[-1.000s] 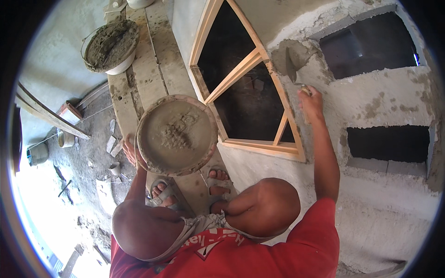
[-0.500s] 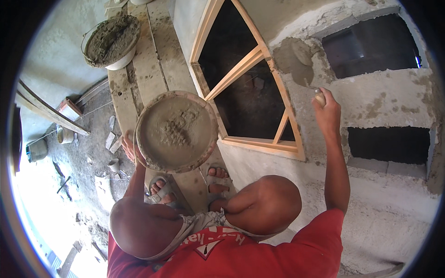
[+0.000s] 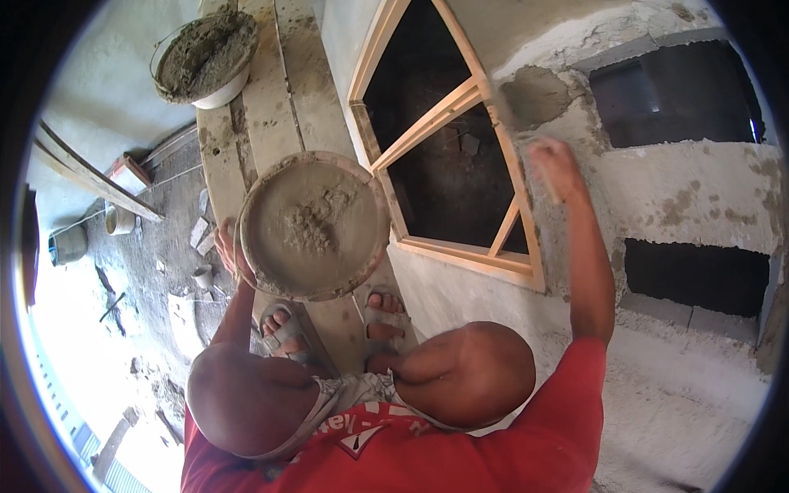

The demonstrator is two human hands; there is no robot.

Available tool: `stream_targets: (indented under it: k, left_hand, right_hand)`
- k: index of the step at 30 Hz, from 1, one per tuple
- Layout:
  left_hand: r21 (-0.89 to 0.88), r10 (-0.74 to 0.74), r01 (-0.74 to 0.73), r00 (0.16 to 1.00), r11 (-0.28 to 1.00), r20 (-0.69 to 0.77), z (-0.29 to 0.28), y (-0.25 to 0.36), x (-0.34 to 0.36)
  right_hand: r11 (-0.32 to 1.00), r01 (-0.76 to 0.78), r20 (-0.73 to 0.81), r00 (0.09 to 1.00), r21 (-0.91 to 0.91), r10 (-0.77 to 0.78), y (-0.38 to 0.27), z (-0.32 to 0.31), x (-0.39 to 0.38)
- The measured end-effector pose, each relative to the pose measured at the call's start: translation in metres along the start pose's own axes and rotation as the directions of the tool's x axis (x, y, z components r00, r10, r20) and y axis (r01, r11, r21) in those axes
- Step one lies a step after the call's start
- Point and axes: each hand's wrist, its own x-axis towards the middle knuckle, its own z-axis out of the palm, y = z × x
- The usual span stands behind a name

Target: The person applies plaster to a wall using a trowel and then smooths the surface using a long wooden leveling board.

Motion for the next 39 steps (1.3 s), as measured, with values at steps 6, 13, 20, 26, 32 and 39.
stream_targets:
  k: [6, 13, 20, 26, 32, 39]
  left_hand:
    - [0.029, -0.018, 0.019, 0.999, 0.999, -0.042, -0.001, -0.007, -0.001]
    - [0.079, -0.09, 0.093, 0.995, 0.993, -0.037, -0.008, 0.011, 0.001]
    - [0.05, -0.093, 0.095, 0.995, 0.994, -0.029, -0.012, 0.009, 0.001]
    - [0.03, -0.069, 0.071, 0.996, 0.997, -0.047, -0.011, 0.01, -0.002]
    - [0.038, -0.063, 0.065, 0.996, 0.997, -0.057, -0.013, 0.011, -0.003]
    - [0.03, -0.044, 0.046, 0.998, 0.998, -0.052, -0.013, 0.009, -0.002]
  right_hand:
    - [0.991, 0.137, -0.3, 0.945, 0.001, -0.13, -0.045, -0.007, -0.05]
    - [0.812, 0.511, 0.283, 0.853, -0.282, -0.439, -0.084, 0.064, -0.121]
    - [0.368, 0.645, 0.569, 0.764, -0.67, -0.304, -0.17, 0.128, -0.155]
    - [0.439, 0.758, 0.737, 0.622, -0.482, -0.264, -0.153, 0.191, -0.13]
    - [0.597, 0.71, 0.708, 0.634, -0.374, -0.31, -0.124, 0.253, -0.13]
    - [0.681, 0.718, 0.51, 0.643, -0.143, -0.572, -0.035, 0.229, -0.15]
